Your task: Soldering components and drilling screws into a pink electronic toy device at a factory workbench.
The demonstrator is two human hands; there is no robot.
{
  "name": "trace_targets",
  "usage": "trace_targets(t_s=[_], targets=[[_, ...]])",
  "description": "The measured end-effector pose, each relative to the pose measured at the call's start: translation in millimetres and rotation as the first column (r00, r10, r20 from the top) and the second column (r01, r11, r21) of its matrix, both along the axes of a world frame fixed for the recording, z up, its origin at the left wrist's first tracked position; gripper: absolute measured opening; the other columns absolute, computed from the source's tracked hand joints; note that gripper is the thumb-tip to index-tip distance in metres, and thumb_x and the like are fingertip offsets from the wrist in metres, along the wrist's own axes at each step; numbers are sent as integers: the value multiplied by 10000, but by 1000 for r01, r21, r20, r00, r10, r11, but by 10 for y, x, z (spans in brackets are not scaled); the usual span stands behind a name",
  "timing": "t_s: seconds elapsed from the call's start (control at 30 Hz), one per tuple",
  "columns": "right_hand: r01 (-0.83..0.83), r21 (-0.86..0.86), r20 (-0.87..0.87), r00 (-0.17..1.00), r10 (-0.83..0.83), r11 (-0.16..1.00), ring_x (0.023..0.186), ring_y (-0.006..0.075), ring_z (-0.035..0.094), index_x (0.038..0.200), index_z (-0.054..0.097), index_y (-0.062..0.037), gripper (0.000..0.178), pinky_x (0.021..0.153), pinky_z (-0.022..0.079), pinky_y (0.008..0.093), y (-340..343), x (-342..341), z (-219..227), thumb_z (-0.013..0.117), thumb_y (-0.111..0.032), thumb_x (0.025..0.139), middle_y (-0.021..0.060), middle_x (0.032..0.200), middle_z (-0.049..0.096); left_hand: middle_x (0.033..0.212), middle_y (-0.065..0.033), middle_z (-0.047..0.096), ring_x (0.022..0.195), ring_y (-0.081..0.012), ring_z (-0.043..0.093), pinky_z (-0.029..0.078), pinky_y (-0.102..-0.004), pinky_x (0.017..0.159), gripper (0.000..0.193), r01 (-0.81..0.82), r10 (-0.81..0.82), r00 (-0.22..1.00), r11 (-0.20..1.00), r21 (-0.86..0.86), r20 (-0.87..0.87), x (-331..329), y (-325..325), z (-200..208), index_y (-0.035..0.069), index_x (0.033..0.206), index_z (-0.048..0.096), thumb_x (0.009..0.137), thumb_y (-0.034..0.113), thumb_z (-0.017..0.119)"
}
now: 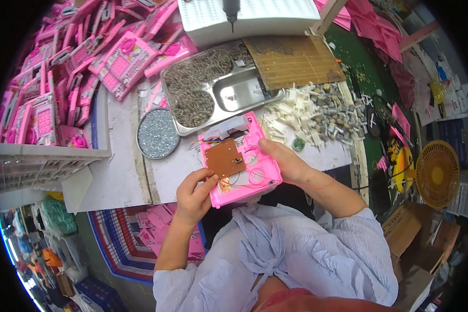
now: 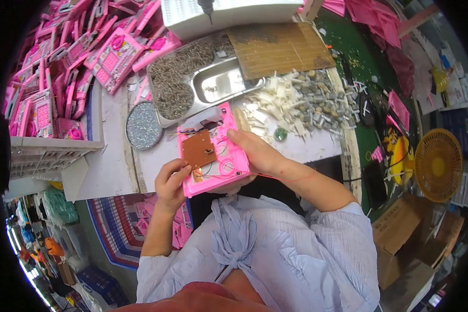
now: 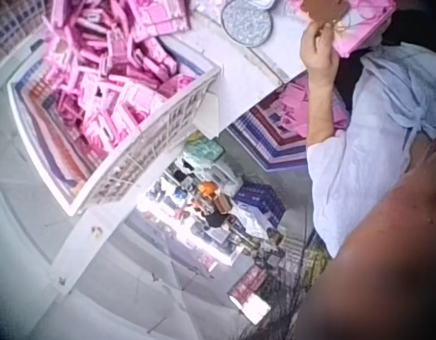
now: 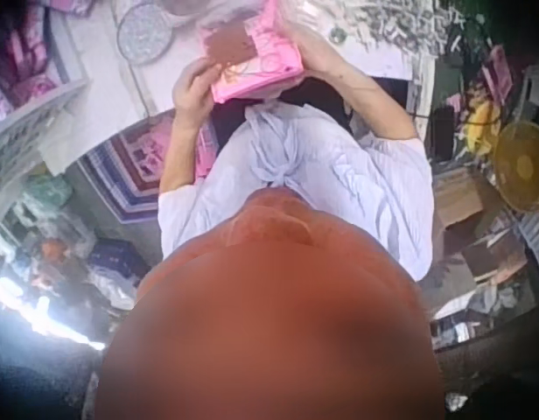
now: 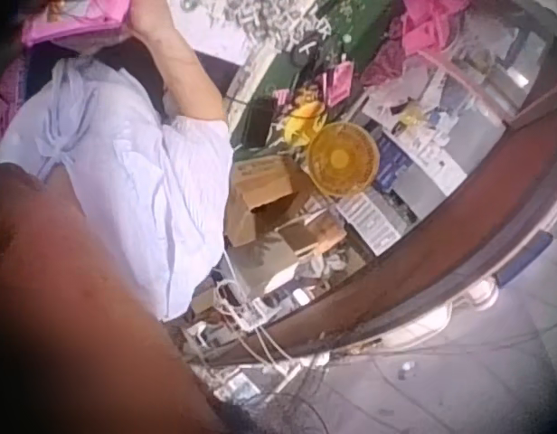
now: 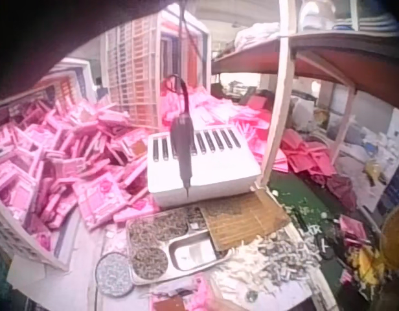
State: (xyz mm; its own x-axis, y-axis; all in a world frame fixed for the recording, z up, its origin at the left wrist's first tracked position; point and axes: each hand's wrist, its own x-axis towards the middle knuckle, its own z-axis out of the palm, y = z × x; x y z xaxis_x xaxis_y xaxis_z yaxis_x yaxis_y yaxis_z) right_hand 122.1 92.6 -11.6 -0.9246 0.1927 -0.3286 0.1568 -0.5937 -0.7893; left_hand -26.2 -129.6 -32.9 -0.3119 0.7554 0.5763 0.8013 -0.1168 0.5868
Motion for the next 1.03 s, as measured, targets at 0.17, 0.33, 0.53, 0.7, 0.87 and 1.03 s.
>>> trace_targets(t_s=[0.17,0.33,0.53,0.7,0.87,1.03], targets=[[-71,916,119,988,-98,394,618,344,684,895,718,-26,408,566,508,440,56,251,18,630,-413,987,187,673,669,1114,-164,664,941,-346,659,548,-423,810,430,25,-35,998,982,-187,-53,-16,4,-92,27,1105,703,684,-64,713],[-112,990,106,991,-76,-84,553,332,611,701,606,-74,402,523,457,440,142,222,-199,723,-393,916,126,597,593,1224,-164,630,1137,-361,593,468,-474,969,417,74,-102,993,937,-342,-64,26,-74,32,60,1101,710,687,71,751],[-59,997,56,996,68,46,557,293,565,698,609,-54,335,526,417,404,291,210,-238,751,-279,902,116,611,548,1259,-148,613,1216,-356,551,423,-494,1012,446,-17,1,999,944,-329,-48,238,-120,-97,93,1104,714,691,219,824],[126,988,-127,992,10,91,620,287,622,873,702,-50,95,551,463,402,216,369,-211,744,-136,874,109,700,617,1188,-117,591,1143,-328,548,389,-463,984,575,-31,18,999,917,-398,-37,415,107,122,105,1222,666,694,241,849],[124,979,-143,983,118,162,731,297,672,1001,731,-28,175,635,544,381,-179,710,-117,740,-66,831,118,846,679,1052,-58,577,999,-257,549,363,-436,897,566,59,-113,989,891,-451,-94,640,483,154,106,1272,634,756,257,812],[-13,872,-228,874,430,489,868,316,716,1188,740,-55,400,764,595,397,-43,855,92,744,-93,790,150,1078,731,995,-35,593,975,-207,564,373,-413,887,450,186,-261,947,922,-339,-189,584,404,-164,135,1194,671,761,188,785]])
